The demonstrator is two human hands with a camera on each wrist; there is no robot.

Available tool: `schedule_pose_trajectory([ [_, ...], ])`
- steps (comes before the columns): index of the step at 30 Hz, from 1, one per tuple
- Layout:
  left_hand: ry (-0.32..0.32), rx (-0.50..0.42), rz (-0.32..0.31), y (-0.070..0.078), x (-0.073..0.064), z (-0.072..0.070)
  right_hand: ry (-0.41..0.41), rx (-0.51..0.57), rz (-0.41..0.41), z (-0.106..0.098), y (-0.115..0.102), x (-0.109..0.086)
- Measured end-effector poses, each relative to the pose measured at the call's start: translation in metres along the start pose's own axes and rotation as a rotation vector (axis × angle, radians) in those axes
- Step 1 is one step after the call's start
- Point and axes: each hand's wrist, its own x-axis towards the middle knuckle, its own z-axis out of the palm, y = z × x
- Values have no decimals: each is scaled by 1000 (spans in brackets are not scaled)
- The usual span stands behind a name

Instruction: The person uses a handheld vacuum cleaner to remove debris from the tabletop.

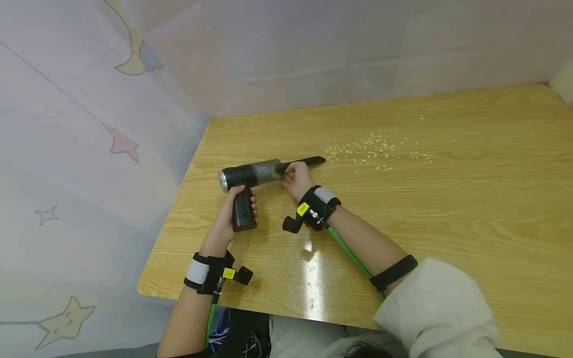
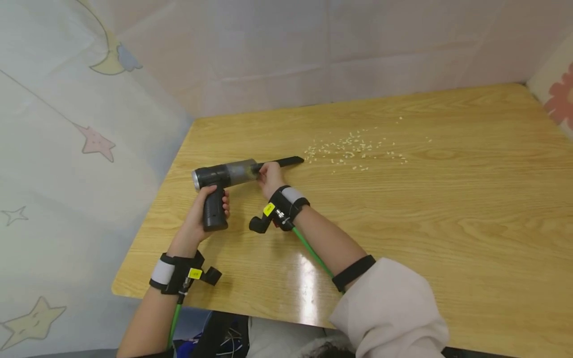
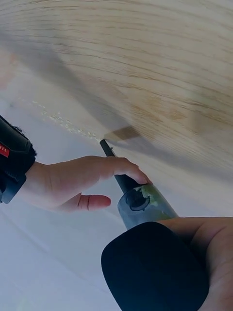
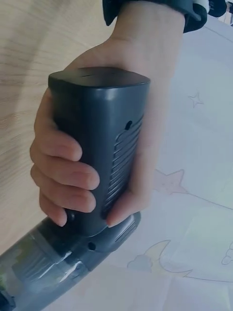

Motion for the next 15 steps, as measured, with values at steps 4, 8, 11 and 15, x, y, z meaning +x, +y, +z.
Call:
schedule_pose_trajectory([
  [4,-17,6,-18,0,-1,2,34,-4,-22,0,-1,-6],
  [8,-29,4,-26,-1,0,5,60,-15,-45,-1,-2,-9],
  [11,-31,0,-30,-1,0,7,74,-15,-53,-2,-3,-10],
  [15,-21,-7,-30,-3,2,10,75,-11,-59,-4,-4,-9],
])
